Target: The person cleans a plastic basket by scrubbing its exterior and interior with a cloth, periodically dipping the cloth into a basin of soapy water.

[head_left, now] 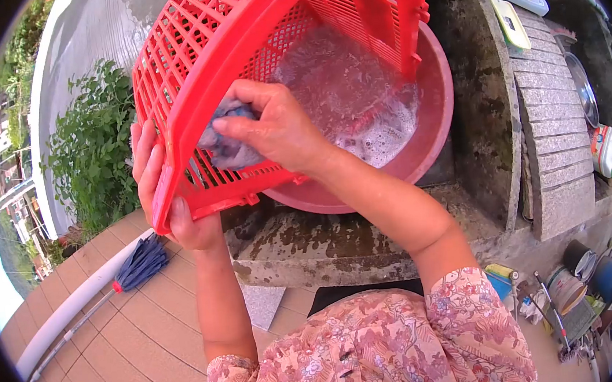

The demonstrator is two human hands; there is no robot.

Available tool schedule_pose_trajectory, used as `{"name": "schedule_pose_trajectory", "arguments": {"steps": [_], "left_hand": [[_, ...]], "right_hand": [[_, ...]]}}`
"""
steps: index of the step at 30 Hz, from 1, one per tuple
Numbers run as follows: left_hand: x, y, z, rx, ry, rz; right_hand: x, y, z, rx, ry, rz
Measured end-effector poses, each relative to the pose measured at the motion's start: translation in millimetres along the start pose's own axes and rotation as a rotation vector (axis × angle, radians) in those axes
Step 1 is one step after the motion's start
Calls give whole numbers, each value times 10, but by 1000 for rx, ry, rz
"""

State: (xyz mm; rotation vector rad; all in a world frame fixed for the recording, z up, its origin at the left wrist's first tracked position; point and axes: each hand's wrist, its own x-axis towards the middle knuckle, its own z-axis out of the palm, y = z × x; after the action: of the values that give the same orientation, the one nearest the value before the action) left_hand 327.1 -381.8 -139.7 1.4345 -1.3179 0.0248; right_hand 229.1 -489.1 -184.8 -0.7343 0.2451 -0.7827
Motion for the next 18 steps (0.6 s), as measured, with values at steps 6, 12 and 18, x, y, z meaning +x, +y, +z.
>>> {"name": "schedule_pose_trajectory", "arguments": {"steps": [6,12,18], "left_hand": [[-87,56,1,78,95,-253],[-121,13,2,41,106,-154],[-201,-36,-94,-1,105,-212]], "right_hand": [[-429,286,390,-674,27,-215],[-585,1089,-613,-1136,-79,212],[-204,1285,-1861,-1605,281,373]]}}
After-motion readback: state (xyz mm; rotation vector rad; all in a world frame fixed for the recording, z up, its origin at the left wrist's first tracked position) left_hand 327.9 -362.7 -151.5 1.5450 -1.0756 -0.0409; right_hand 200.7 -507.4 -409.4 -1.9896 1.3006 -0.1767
